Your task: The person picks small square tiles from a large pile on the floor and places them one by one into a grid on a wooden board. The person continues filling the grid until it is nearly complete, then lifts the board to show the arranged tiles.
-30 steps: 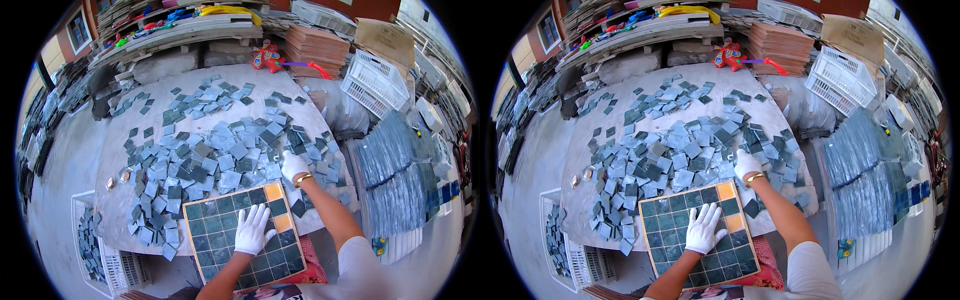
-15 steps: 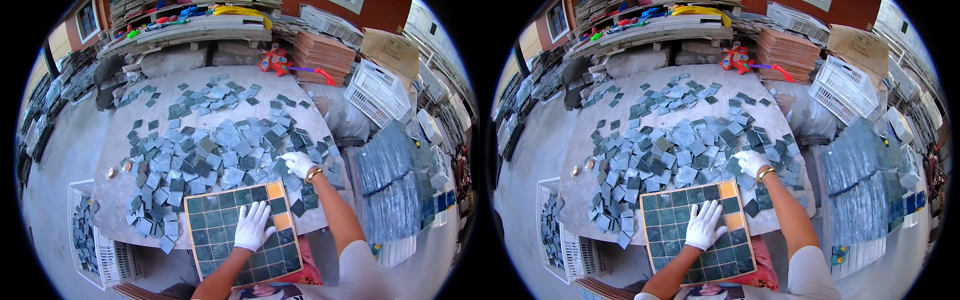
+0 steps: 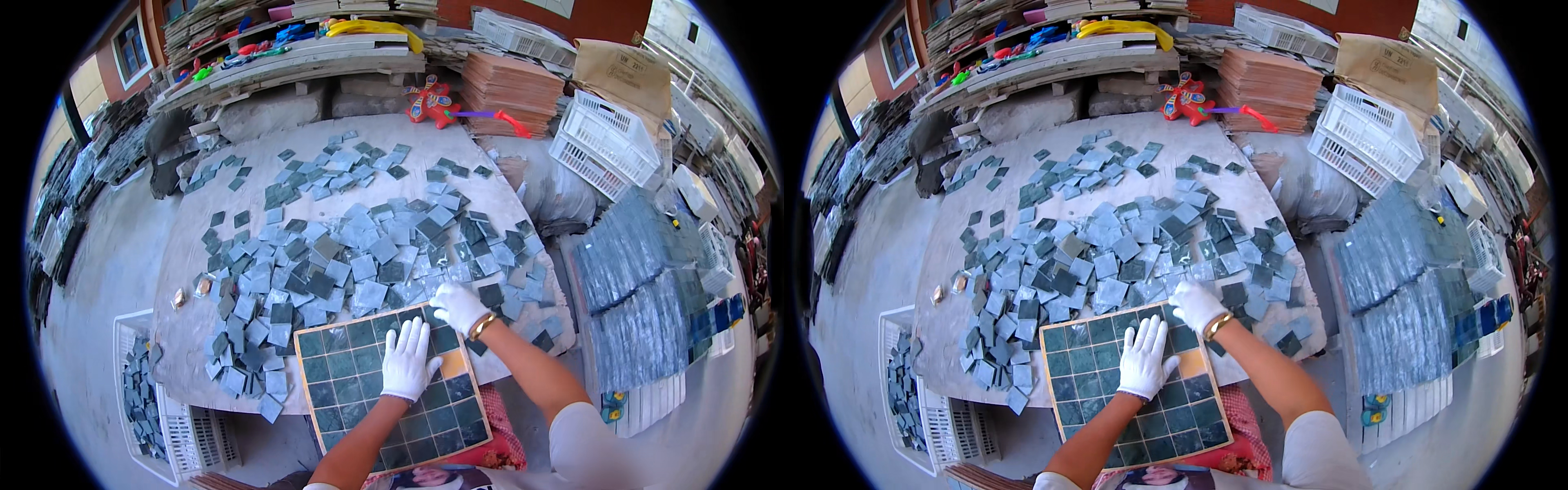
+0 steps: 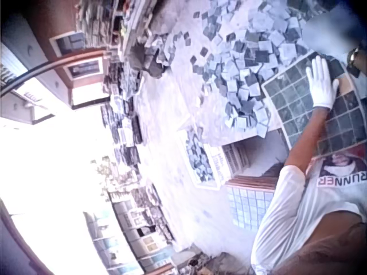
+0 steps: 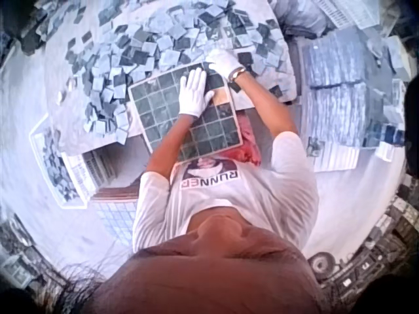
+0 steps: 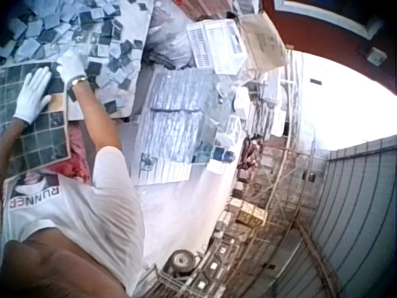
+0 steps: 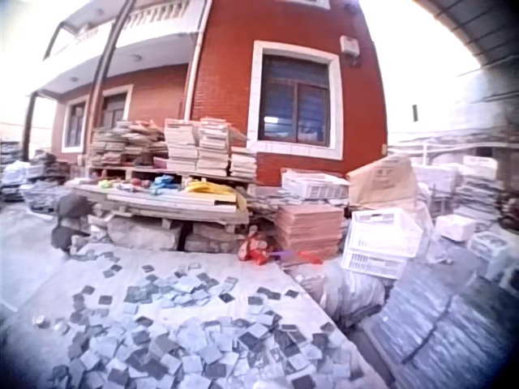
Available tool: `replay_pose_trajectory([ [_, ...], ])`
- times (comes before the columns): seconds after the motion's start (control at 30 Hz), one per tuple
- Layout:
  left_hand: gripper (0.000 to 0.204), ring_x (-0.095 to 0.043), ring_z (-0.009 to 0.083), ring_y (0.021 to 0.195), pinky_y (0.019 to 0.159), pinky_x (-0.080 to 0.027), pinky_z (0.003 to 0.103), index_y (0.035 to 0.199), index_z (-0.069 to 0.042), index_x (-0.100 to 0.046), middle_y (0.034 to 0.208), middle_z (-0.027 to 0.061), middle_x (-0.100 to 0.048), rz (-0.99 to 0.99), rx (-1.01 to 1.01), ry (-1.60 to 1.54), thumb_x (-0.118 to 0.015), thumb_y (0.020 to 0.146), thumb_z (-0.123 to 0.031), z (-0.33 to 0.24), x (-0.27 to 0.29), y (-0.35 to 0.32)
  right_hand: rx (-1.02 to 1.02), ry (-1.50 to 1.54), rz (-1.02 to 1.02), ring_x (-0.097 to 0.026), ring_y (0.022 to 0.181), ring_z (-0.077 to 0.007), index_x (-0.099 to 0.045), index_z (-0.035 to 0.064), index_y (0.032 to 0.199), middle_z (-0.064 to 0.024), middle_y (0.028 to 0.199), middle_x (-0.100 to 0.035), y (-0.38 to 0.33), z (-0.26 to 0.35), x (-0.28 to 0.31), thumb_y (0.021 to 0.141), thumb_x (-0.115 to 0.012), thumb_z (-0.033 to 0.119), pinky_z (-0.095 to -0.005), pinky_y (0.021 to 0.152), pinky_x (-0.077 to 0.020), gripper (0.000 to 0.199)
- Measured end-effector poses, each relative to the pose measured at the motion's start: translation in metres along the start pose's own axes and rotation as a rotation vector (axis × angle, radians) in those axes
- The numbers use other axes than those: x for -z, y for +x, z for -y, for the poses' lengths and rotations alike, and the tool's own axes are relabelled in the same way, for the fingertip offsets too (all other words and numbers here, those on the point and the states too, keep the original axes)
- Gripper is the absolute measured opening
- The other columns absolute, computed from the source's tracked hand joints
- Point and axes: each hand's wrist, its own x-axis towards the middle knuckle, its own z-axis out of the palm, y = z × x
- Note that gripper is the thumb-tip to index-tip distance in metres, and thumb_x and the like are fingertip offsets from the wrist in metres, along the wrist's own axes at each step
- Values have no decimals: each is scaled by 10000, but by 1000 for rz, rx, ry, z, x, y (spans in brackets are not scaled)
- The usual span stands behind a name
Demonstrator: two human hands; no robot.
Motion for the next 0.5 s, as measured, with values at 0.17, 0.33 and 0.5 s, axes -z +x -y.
replay_pose_trajectory([
  [0.17,737,-316,284,1365,1112,-202,493,1386,-26,-395,1455,144,-378,55,-38,4,-623,813,-429,-7,-10,42,-186,161,-80,-612,910,-354,-620,70,1082,-174,956,-646,-2,-19,13,831,-575,177,-447,812,-482,277],
  [0.33,726,-318,279,1367,1117,-194,490,1388,-26,-396,1457,143,-378,47,-58,18,-578,839,-465,-9,-18,47,-577,133,-56,-635,933,-327,-626,49,1027,-168,949,-673,29,-15,14,738,-714,306,-413,813,-501,397],
  [0.5,709,-332,284,1360,1117,-198,496,1385,-34,-401,1455,148,-379,97,-71,15,-566,847,-465,-18,-8,20,-754,116,27,-629,1000,-342,-600,34,1082,-201,1050,-653,52,12,16,676,-784,350,-413,849,-503,547],
])
